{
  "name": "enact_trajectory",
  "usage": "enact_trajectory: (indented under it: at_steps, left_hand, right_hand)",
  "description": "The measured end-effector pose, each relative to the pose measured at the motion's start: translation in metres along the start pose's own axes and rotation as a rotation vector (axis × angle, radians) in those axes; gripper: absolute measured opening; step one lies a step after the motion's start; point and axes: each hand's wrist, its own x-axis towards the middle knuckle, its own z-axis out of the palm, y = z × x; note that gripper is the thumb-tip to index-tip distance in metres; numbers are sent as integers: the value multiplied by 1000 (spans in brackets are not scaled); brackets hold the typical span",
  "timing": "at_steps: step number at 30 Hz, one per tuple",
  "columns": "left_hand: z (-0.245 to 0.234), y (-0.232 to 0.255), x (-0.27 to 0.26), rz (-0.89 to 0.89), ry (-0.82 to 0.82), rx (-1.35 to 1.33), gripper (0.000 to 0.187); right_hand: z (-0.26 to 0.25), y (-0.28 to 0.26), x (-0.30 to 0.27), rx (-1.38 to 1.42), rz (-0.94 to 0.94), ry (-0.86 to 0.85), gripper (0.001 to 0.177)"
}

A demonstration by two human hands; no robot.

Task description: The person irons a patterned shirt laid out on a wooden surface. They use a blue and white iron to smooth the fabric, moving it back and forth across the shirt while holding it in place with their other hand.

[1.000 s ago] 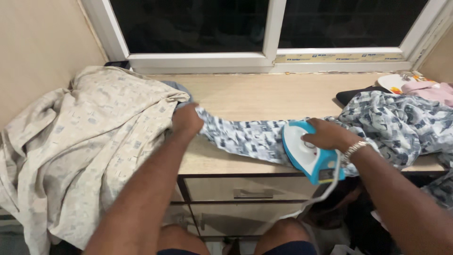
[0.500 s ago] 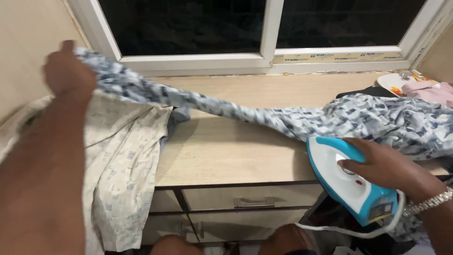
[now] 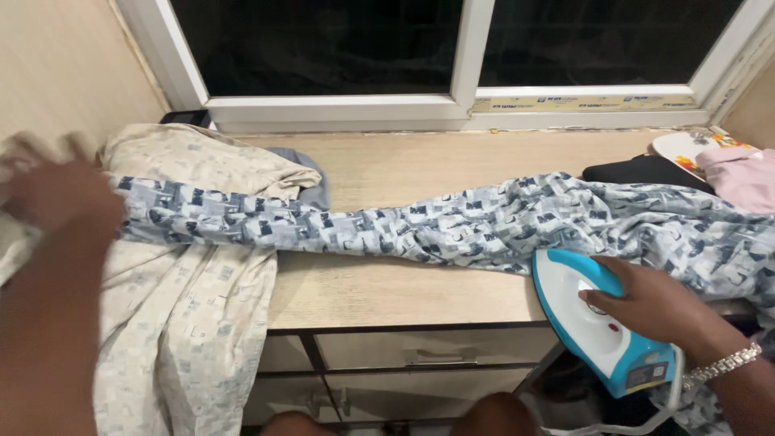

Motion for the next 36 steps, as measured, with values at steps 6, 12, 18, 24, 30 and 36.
enact_trajectory:
  at_steps: [6, 12, 18, 24, 30, 36]
  left_hand:
    - [-3, 149, -108, 575, -378, -234, 76]
    - [-21, 263, -285, 1025, -798, -725, 68]
    - [-54, 256, -316, 630, -564, -1031, 71]
    - [-92, 208, -329, 427, -518, -1265, 102]
    - [-98, 171, -325, 350, -429, -1364, 117]
    - [-70, 141, -314, 337, -330, -1380, 108]
  right_hand:
    - [13, -5, -28, 68, -134, 59, 73]
    - [31, -40, -73, 210, -389, 176, 63]
    - [37, -82, -83, 411, -359, 320, 64]
    - [85, -125, -63, 679, -598, 606, 67]
    - [138, -185, -40, 935, -799, 588, 72]
    - [158, -226, -19, 833, -988, 547, 89]
